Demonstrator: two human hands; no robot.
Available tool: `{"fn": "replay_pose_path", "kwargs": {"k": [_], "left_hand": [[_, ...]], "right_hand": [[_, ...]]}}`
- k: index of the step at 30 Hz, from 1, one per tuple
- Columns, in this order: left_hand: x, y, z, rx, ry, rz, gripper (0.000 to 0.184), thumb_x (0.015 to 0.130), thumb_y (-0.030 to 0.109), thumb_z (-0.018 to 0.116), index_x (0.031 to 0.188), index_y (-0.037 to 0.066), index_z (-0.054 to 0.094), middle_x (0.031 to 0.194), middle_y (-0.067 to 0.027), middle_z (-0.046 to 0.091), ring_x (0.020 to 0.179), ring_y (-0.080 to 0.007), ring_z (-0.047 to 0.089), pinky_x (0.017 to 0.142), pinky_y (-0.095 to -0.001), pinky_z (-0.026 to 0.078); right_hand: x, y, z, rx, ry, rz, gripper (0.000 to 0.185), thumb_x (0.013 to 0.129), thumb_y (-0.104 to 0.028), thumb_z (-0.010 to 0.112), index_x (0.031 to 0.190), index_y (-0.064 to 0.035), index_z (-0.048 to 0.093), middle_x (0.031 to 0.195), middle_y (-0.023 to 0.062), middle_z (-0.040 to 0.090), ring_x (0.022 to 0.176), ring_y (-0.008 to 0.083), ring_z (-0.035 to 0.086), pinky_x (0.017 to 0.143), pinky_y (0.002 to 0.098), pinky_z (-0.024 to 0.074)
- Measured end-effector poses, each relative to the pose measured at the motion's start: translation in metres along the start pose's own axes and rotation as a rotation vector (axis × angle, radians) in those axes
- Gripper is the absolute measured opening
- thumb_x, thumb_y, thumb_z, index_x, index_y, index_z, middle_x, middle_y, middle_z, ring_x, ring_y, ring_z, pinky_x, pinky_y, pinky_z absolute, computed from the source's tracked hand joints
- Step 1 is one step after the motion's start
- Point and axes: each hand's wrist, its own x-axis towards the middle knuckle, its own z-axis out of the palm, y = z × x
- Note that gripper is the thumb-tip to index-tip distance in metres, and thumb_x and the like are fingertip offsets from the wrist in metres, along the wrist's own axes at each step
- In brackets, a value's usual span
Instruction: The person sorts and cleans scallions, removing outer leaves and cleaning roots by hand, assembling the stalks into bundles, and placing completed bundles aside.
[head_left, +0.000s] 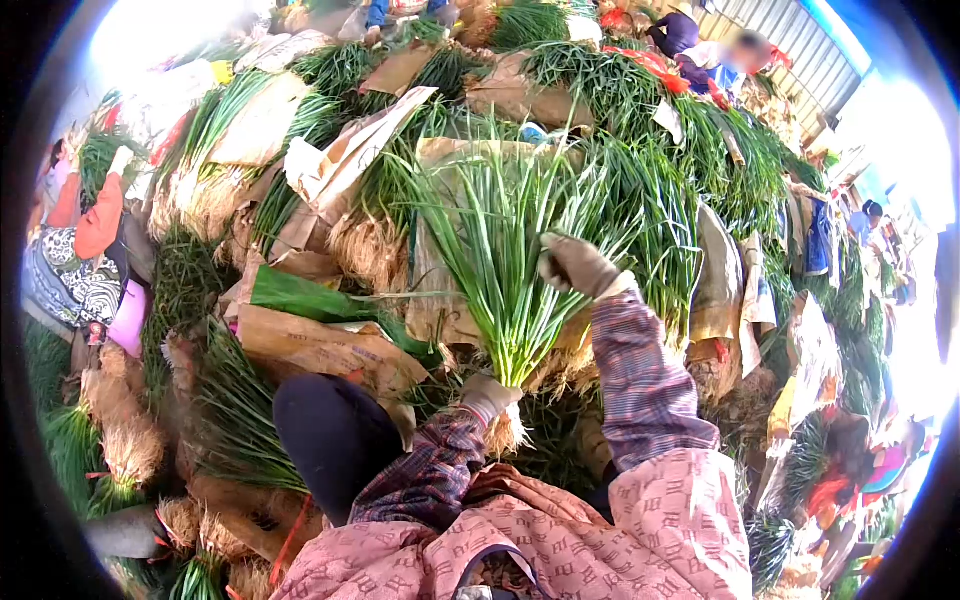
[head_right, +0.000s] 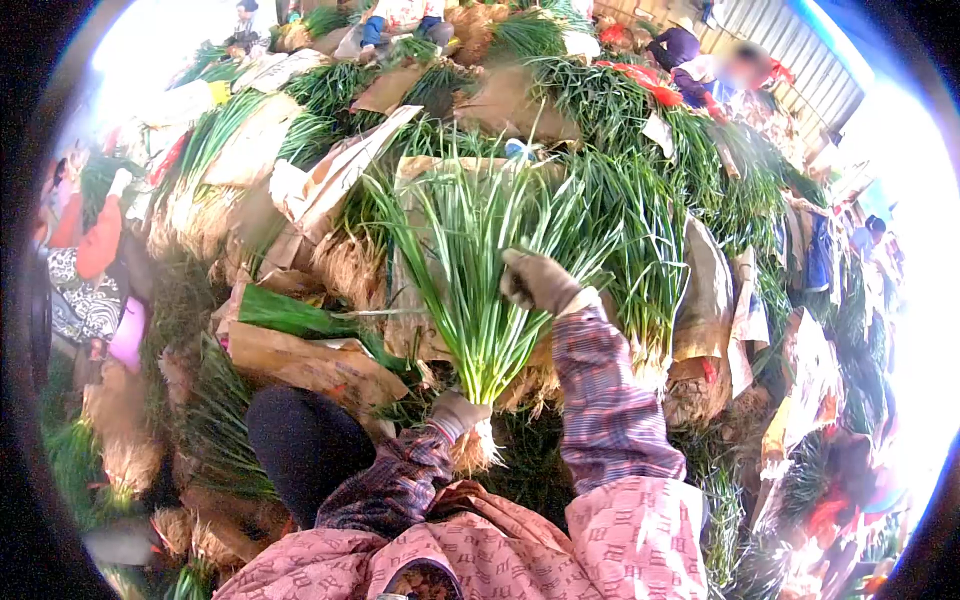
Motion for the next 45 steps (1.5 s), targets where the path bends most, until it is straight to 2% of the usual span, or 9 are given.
{"fn": "replay_pose_path", "kwargs": {"k": [6, 15, 18, 24, 30, 33, 36, 39, 45], "left_hand": [[0.01, -0.005, 0.002, 0.027, -0.012, -0.071, 0.043, 0.07, 0.045, 0.066, 0.085, 0.005, 0.069, 0.077, -0.0092, 0.068, 0.067, -0.0197, 0.064, 0.061, -0.0298, 0.051], [0.0, -0.015, -0.001, -0.05, -0.048, -0.111, 0.052, 0.066, 0.05, 0.063, 0.095, 0.007, 0.068, 0.092, -0.0141, 0.067, 0.083, -0.0282, 0.064, 0.076, -0.034, 0.051], [-0.013, 0.005, -0.016, -0.064, -0.121, -0.175, 0.054, 0.067, 0.049, 0.066, 0.094, 0.002, 0.067, 0.092, -0.0162, 0.067, 0.082, -0.0278, 0.064, 0.075, -0.0327, 0.052], [-0.021, 0.01, -0.003, -0.025, -0.02, -0.136, 0.049, 0.07, 0.047, 0.066, 0.091, 0.003, 0.067, 0.086, -0.0153, 0.067, 0.076, -0.0252, 0.064, 0.069, -0.0318, 0.051], [-0.042, 0.044, -0.025, 0.22, -0.095, -0.264, 0.05, 0.07, 0.047, 0.06, 0.1, 0.008, 0.067, 0.102, -0.0131, 0.066, 0.093, -0.0271, 0.063, 0.08, -0.0335, 0.049], [-0.038, 0.032, -0.015, 0.255, 0.121, -0.244, 0.053, 0.064, 0.048, 0.063, 0.093, 0.005, 0.068, 0.093, -0.0129, 0.067, 0.085, -0.0262, 0.064, 0.08, -0.0334, 0.05], [-0.036, 0.023, -0.023, 0.203, 0.079, -0.183, 0.052, 0.064, 0.049, 0.064, 0.091, 0.004, 0.068, 0.095, -0.0154, 0.067, 0.086, -0.0252, 0.065, 0.077, -0.0327, 0.051], [-0.025, 0.019, -0.02, 0.255, -0.028, -0.238, 0.043, 0.07, 0.044, 0.059, 0.091, 0.007, 0.068, 0.096, -0.0139, 0.067, 0.082, -0.0274, 0.066, 0.069, -0.0351, 0.051], [-0.032, 0.02, -0.025, -0.069, -0.065, -0.197, 0.047, 0.071, 0.045, 0.063, 0.089, 0.002, 0.066, 0.085, -0.0131, 0.066, 0.072, -0.0221, 0.063, 0.068, -0.0328, 0.051]], "right_hand": [[0.001, 0.012, 0.019, -0.736, 0.429, 0.036, 0.036, 0.095, -0.034, 0.044, 0.098, -0.001, 0.058, 0.066, 0.0072, 0.059, 0.052, 0.0137, 0.053, 0.051, 0.0274, 0.0464], [-0.195, -0.067, -0.097, -0.205, 0.951, -0.29, 0.033, 0.091, -0.043, 0.047, 0.081, -0.0128, 0.055, 0.068, -0.0032, 0.047, 0.056, 0.0058, 0.041, 0.048, 0.0225, 0.0362], [-0.278, -0.036, -0.141, -0.704, 0.701, 0.536, 0.032, 0.087, -0.036, 0.052, 0.106, -0.01, 0.056, 0.085, 0.0067, 0.057, 0.075, 0.0169, 0.057, 0.068, 0.0305, 0.0468], [-0.222, -0.014, -0.062, -1.027, 0.394, 0.18, 0.059, 0.08, -0.027, 0.065, 0.131, -0.0061, 0.043, 0.114, 0.0179, 0.059, 0.098, 0.0222, 0.061, 0.091, 0.032, 0.0471], [-0.013, -0.031, 0.047, -1.649, 0.205, -0.054, 0.053, 0.087, -0.037, 0.055, 0.133, -0.0153, 0.04, 0.119, 0.009, 0.057, 0.075, 0.02, 0.065, 0.064, 0.0317, 0.0545], [0.059, 0.001, -0.001, -1.323, 0.691, -0.247, 0.016, 0.083, -0.025, 0.057, 0.088, -0.011, 0.062, 0.078, 0.0062, 0.063, 0.067, 0.0212, 0.063, 0.068, 0.0318, 0.0531], [-0.022, -0.05, -0.088, 0.314, 0.535, -0.664, 0.021, 0.088, -0.027, 0.051, 0.086, -0.0089, 0.062, 0.062, 0.0038, 0.054, 0.058, 0.015, 0.054, 0.051, 0.0297, 0.045], [-0.144, -0.088, -0.155, 0.332, 0.834, -0.825, 0.018, 0.089, -0.026, 0.054, 0.082, -0.0097, 0.057, 0.056, -0.0015, 0.043, 0.048, 0.0086, 0.043, 0.041, 0.0235, 0.0329], [-0.297, 0.038, -0.233, -0.997, 0.747, 0.17, 0.04, 0.084, -0.036, 0.056, 0.11, -0.0074, 0.047, 0.086, 0.0076, 0.05, 0.075, 0.0178, 0.05, 0.065, 0.0286, 0.0373]]}}
